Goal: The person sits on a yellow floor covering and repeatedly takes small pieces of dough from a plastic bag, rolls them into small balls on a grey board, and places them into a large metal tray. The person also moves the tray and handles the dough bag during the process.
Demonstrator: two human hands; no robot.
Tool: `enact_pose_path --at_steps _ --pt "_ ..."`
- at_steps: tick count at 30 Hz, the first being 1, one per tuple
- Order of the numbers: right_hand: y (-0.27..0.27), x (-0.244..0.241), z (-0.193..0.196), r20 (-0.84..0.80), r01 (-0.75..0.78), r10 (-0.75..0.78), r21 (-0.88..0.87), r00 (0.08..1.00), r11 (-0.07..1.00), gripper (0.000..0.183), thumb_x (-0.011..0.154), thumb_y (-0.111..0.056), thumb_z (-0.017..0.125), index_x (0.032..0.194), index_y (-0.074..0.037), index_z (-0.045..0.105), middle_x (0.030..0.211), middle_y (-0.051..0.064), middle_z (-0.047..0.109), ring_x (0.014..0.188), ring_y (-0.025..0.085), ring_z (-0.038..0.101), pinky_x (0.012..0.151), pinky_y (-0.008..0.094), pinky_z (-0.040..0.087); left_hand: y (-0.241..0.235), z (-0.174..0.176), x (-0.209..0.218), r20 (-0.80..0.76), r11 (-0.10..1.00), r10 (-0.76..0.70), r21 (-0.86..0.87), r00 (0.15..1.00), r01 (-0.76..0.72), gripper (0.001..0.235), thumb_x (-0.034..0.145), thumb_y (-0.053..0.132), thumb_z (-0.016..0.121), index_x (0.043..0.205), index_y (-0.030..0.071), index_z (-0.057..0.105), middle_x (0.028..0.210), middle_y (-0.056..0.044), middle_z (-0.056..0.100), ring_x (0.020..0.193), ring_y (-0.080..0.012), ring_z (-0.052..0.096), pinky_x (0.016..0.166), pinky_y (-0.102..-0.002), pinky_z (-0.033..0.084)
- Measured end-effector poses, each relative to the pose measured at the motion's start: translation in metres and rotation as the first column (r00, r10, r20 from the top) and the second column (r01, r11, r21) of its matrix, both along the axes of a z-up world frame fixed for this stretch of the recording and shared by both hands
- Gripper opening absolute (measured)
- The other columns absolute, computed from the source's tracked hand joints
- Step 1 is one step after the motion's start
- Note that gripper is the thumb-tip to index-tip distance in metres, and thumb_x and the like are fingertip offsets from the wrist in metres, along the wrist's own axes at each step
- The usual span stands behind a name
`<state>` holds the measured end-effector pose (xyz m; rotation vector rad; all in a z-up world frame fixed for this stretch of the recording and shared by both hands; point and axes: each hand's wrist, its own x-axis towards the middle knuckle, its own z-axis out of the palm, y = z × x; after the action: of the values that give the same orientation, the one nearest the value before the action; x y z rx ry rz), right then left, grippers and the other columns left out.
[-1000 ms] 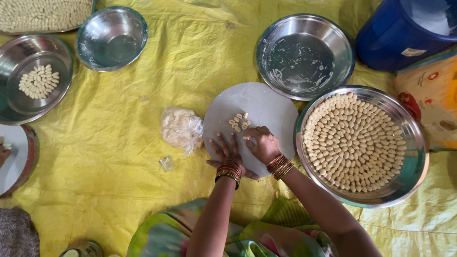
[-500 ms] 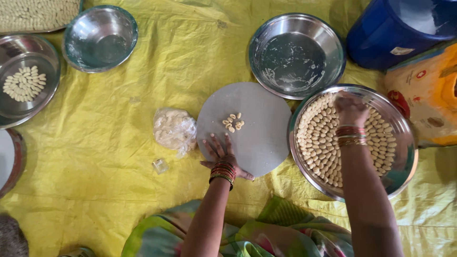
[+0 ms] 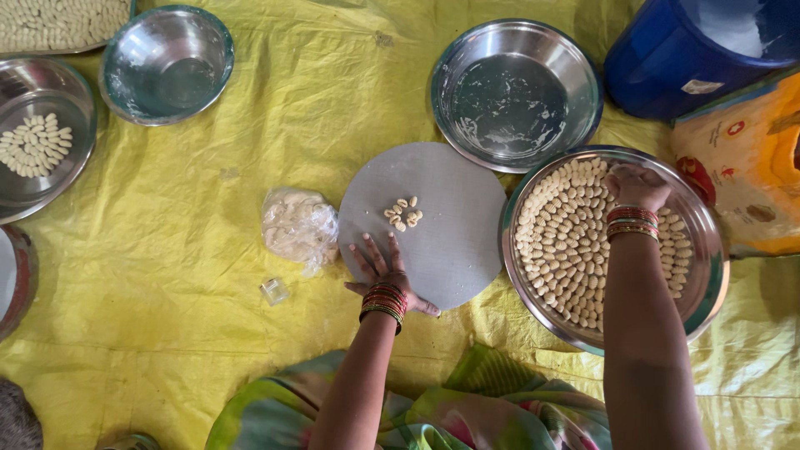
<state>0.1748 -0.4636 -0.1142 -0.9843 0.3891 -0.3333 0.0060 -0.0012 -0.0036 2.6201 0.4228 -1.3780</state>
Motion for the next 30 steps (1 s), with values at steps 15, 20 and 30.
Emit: enact_pose_path --at_steps 15,20,30 --pt "0.004 0.012 -0.006 -0.181 0.399 -0.356 0.431 0.917 0.809 0.047 0.096 -0.030 0.041 0.060 -0.004 0.056 0.059 0.011 0.060 0.057 0.022 0.060 0.098 0.055 0.046 -0.001 0.002 0.000 -0.007 1.000 -0.003 0.005 1.000 0.003 0.178 0.040 0.075 0.091 0.152 0.029 -0.039 0.156 -0.021 -0.047 0.144 -0.0469 -0.040 0.110 -0.082 0.013" --pt "0.014 0.007 0.001 -0.142 0.268 -0.277 -0.079 0.951 0.960 0.019 0.090 -0.001 0.062 0.072 -0.003 0.068 0.069 0.007 0.068 0.063 0.014 0.067 0.093 0.052 0.060 -0.001 0.000 -0.001 0.002 1.000 0.006 -0.002 1.000 -0.006 0.178 0.039 0.074 0.092 0.152 0.030 -0.039 0.157 -0.021 -0.047 0.144 -0.0465 -0.039 0.110 -0.082 0.013" --pt "0.005 0.011 -0.019 -0.216 0.159 -0.311 -0.524 0.926 0.837 0.022 0.088 0.009 0.070 0.075 -0.008 0.065 0.068 0.001 0.069 0.050 0.003 0.057 0.046 0.020 0.049 0.000 -0.002 0.001 -0.015 1.000 -0.007 0.008 1.000 0.007 0.178 0.039 0.077 0.091 0.151 0.030 -0.040 0.157 -0.021 -0.047 0.145 -0.0468 -0.039 0.109 -0.082 0.012"
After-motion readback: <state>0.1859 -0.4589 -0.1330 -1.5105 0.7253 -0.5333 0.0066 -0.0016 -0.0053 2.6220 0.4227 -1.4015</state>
